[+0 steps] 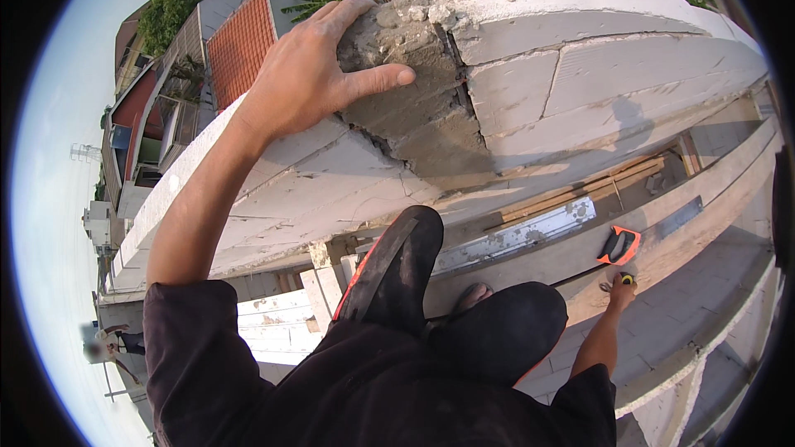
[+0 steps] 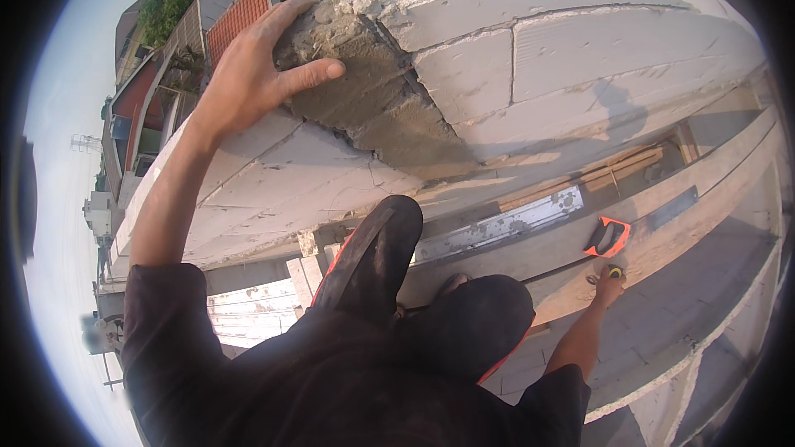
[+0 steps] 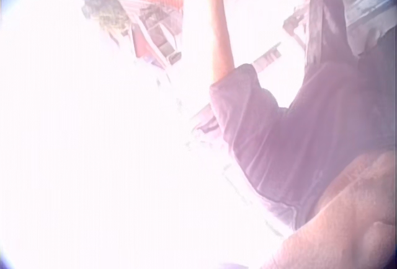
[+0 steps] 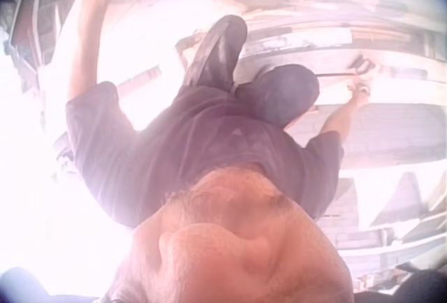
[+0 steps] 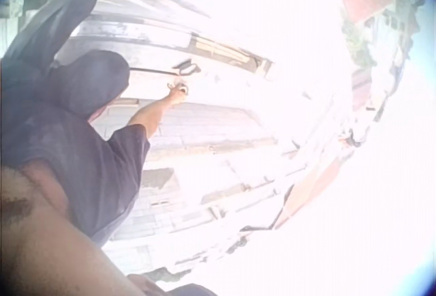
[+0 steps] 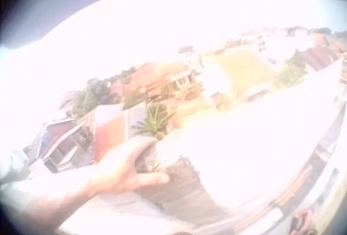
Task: The person smooths the surface of a white concrete wall using a hand trowel. They then measure the wall with a tape measure and use a hand saw to cut a section of the concrete.
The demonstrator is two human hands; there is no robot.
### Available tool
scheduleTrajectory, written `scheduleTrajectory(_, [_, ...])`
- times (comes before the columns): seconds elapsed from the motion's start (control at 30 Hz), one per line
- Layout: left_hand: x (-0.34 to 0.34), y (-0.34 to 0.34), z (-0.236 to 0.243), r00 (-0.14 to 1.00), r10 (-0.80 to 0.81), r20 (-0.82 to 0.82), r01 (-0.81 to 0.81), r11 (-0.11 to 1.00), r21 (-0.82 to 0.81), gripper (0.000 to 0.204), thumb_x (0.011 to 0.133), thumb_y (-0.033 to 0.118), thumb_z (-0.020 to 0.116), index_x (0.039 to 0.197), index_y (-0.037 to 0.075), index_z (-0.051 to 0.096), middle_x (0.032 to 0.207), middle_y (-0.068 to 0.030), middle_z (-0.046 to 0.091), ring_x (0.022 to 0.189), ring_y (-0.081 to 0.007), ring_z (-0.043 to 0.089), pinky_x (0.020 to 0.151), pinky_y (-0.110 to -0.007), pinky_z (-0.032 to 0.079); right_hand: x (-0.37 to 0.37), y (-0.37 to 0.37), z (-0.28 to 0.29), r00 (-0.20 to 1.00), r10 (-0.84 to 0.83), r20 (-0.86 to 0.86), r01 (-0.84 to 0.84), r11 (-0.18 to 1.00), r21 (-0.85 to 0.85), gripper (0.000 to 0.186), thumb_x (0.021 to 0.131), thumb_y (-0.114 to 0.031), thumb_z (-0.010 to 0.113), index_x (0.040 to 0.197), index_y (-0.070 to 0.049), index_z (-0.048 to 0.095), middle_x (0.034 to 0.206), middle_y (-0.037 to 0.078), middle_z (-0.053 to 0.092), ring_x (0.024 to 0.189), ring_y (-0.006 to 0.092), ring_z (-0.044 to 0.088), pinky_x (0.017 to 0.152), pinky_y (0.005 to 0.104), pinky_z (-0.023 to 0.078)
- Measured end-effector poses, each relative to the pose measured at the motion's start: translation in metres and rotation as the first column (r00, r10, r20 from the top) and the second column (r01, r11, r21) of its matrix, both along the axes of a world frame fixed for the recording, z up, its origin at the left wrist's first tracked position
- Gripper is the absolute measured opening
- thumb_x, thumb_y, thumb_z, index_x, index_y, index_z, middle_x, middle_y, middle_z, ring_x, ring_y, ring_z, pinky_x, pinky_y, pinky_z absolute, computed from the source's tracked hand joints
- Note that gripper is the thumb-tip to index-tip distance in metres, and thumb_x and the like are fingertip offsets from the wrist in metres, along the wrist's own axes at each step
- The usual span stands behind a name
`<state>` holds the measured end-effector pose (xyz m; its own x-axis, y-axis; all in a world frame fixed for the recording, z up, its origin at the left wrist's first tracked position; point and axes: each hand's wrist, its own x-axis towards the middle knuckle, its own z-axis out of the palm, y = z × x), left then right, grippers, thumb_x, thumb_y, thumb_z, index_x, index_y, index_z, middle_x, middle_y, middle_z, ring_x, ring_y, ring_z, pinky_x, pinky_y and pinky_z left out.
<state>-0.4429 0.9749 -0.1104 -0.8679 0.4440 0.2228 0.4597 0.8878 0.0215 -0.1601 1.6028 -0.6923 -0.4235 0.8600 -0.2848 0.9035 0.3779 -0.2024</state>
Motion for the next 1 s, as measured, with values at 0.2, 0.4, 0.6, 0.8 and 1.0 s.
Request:
scheduleTrajectory(0.2, [-0.003, -0.017, -0.005, 0.99, -0.001, 0.141, -0.026, 0.982, 0.189, 0.102, 0.103, 0.081, 0.029, 0.151, -0.005, 0.053, 0.151, -0.0313, 0.055, 0.145, -0.0454, 0.049, 0.122, -0.049, 0.037, 0.028, -0.073, 0.043, 0.148, -0.785, -0.601, 0.033, 0.612, -0.79, 0.068, 0.1, -0.042, 0.069, 0.148, 0.003, 0.048, 0.135, 0.026, 0.06, 0.116, 0.0383, 0.066, 0.086, 0.0371, 0.065])
scheduleTrajectory(0.4, [-0.003, -0.029, 0.015, 0.877, -0.049, 0.478, -0.175, 0.894, 0.413, 0.088, 0.108, 0.073, 0.027, 0.158, 0.005, 0.049, 0.159, -0.0237, 0.05, 0.149, -0.037, 0.048, 0.125, -0.044, 0.035, 0.015, -0.193, 0.199, 0.086, -0.929, -0.359, -0.602, 0.238, -0.762, 0.066, 0.107, -0.045, 0.054, 0.149, 0.005, 0.047, 0.139, 0.024, 0.059, 0.096, 0.0292, 0.065, 0.066, 0.0258, 0.059])
scheduleTrajectory(0.6, [0.005, -0.075, 0.025, 0.969, 0.104, 0.225, -0.2, 0.865, 0.461, 0.088, 0.108, 0.073, 0.026, 0.159, 0.005, 0.047, 0.153, -0.0222, 0.056, 0.145, -0.0343, 0.051, 0.123, -0.046, 0.035, -0.057, -0.212, 0.307, 0.26, -0.845, -0.468, -0.869, 0.007, -0.495, 0.078, 0.107, -0.054, 0.051, 0.157, 0.004, 0.035, 0.122, 0.023, 0.055, 0.078, 0.0236, 0.059, 0.045, 0.0224, 0.047])
scheduleTrajectory(0.8, [0.06, -0.121, -0.004, 0.91, 0.395, 0.129, -0.415, 0.878, 0.238, 0.08, 0.108, 0.068, 0.042, 0.14, -0.001, 0.066, 0.126, -0.0269, 0.072, 0.127, -0.0399, 0.066, 0.109, -0.045, 0.049, -0.096, -0.286, 0.43, 0.395, -0.723, -0.566, -0.919, -0.317, -0.235, 0.101, 0.095, -0.07, 0.06, 0.149, 0.012, 0.038, 0.115, 0.029, 0.056, 0.068, 0.0307, 0.07, 0.047, 0.0299, 0.062])
scheduleTrajectory(1.0, [0.059, -0.102, 0.005, 0.876, 0.448, 0.177, -0.476, 0.862, 0.173, 0.069, 0.11, 0.058, 0.048, 0.126, -0.005, 0.071, 0.105, -0.0277, 0.075, 0.107, -0.0417, 0.072, 0.095, -0.046, 0.052, -0.103, -0.402, 0.441, 0.699, -0.538, -0.471, -0.699, -0.654, -0.289, 0.097, 0.098, -0.072, 0.048, 0.148, 0.011, 0.044, 0.116, 0.028, 0.061, 0.072, 0.0318, 0.073, 0.05, 0.0362, 0.061])
